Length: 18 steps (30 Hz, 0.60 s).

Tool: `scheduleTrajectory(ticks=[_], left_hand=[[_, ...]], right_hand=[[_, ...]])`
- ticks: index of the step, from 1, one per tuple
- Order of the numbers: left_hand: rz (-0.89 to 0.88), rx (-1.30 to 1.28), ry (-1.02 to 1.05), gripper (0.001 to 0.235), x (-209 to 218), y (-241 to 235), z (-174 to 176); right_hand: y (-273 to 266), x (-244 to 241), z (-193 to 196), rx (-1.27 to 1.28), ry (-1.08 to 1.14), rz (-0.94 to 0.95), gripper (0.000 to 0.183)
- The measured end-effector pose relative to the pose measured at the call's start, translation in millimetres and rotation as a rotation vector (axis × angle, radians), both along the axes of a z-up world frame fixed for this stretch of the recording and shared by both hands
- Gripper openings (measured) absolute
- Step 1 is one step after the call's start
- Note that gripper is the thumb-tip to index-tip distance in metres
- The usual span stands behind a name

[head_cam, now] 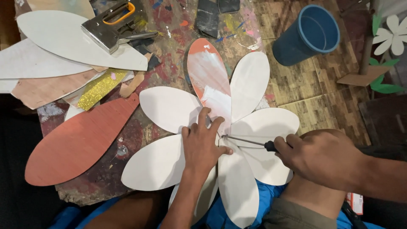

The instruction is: Using a screwdriver to assemble or pierce wooden flower petals

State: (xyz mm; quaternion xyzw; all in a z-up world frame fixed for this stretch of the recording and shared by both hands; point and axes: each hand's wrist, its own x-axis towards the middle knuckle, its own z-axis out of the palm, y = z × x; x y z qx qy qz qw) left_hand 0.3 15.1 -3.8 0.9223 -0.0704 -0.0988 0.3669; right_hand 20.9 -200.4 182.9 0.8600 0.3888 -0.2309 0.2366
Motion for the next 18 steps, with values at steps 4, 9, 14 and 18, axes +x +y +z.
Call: scheduleTrajectory(ticks=[4,9,14,18], left_hand=[[-0.004,0.018,-0.023,0.091,1,0,-1],[0.006,0.021,-0.05,0.09,0,0,1],[0.007,0.031,-0.032,0.093,1,-3,0],[-0.003,0.022,-0.009,0.093,2,2,5]], right_hand=[[6,0,2,0.011,-0.04,0.013,0.015],[6,0,4,0.002,-0.057,0.109,0.02],[36,26,16,-0.098,0.019,0.476,0.009],[61,42,18,-0.026,-0.035,0.922,0.029]])
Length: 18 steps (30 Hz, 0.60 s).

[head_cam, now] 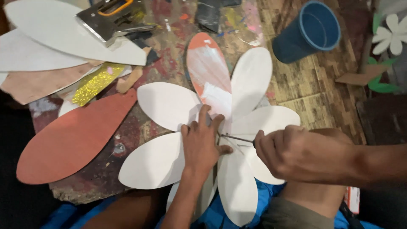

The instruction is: Using a screwdriver to assemble or pierce wooden flower petals

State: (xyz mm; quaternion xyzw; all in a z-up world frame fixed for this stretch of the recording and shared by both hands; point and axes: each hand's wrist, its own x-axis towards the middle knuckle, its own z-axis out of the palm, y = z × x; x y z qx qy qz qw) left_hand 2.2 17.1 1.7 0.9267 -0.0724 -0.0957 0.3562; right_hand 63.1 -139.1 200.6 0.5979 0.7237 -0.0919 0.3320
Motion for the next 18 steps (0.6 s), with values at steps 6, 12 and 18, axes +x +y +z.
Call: scheduleTrajectory(ticks=[6,12,18], left_hand=[[0.039,-0.098,0.039,0.098,-2,1,-6],[-0.025,-0.055,0.167,0.093,6,4,4],[-0.008,-0.071,0.007,0.092,-6,2,-7]], right_hand=[[4,16,-8,-0.448,0.427,-0.981,0.015],[19,12,-18,-0.09,0.835,-2.941,0.036],[9,12,-7,-0.309,0.38,-1.702,0.062]])
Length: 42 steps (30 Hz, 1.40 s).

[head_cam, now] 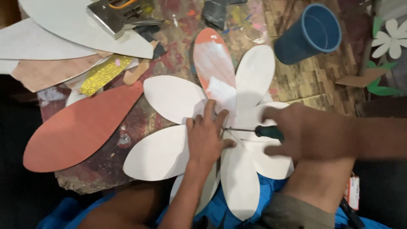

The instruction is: Using a screwdriver to assemble or pierce wooden flower petals

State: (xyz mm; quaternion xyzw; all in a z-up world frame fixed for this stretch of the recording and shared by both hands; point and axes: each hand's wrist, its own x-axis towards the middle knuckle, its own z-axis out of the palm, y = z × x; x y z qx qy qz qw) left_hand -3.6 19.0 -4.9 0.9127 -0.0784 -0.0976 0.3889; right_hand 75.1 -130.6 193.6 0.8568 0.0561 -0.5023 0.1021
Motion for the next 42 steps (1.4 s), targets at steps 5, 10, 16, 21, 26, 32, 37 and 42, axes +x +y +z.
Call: scheduleTrajectory(ticks=[5,10,16,21,26,32,37,42], left_hand=[[-0.006,0.045,0.029,0.095,-1,-3,2],[0.004,0.04,0.036,0.093,3,0,5],[-0.015,-0.002,0.079,0.096,6,0,4],[-0.035,0.101,0.036,0.098,5,-4,4],[-0.059,0.099,0.009,0.095,1,-5,-3],[-0.035,0.108,0.002,0.094,0,-6,-1],[-0.03,0.087,0.042,0.093,3,-4,0],[-0.056,0.08,0.104,0.096,6,-2,3]], right_hand=[[-10,-2,30,0.249,-0.185,1.112,0.046],[-21,3,17,0.367,-0.318,1.517,0.027],[18,0,7,0.015,-0.132,0.146,0.032],[16,3,19,0.193,-0.011,-1.22,0.025],[-16,1,23,0.075,-0.129,0.279,0.076],[-23,7,36,0.277,-0.358,1.481,0.042],[-34,-1,18,0.346,-0.175,1.27,0.036],[-31,-15,16,-0.052,-0.001,0.733,0.037]])
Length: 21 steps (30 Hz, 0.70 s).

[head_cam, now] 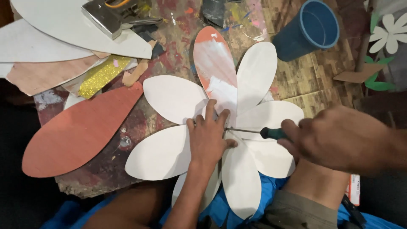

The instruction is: Using a screwdriver to assemble or pierce wooden flower petals

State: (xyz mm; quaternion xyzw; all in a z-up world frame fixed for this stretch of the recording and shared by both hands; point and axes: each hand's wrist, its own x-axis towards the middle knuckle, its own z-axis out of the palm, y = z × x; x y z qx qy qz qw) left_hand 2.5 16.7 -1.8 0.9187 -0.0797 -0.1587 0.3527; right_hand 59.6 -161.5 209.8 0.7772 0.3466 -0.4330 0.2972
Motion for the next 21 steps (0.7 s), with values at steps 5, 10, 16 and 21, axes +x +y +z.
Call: scheduleTrajectory(ticks=[5,10,16,21], left_hand=[[0.028,0.009,-0.088,0.094,-10,-3,-9],[0.04,0.025,-0.188,0.095,-10,-4,-9],[0.02,-0.015,-0.135,0.092,-13,-4,-11],[0.023,-0.014,-0.095,0.09,-9,1,-3]], right_hand=[[32,-12,3,-0.201,-0.071,-0.89,0.032],[19,-8,11,0.083,-0.133,-1.153,0.061],[12,-8,21,0.363,-0.336,0.55,0.047],[-17,0,-3,0.172,-0.079,0.335,0.032]])
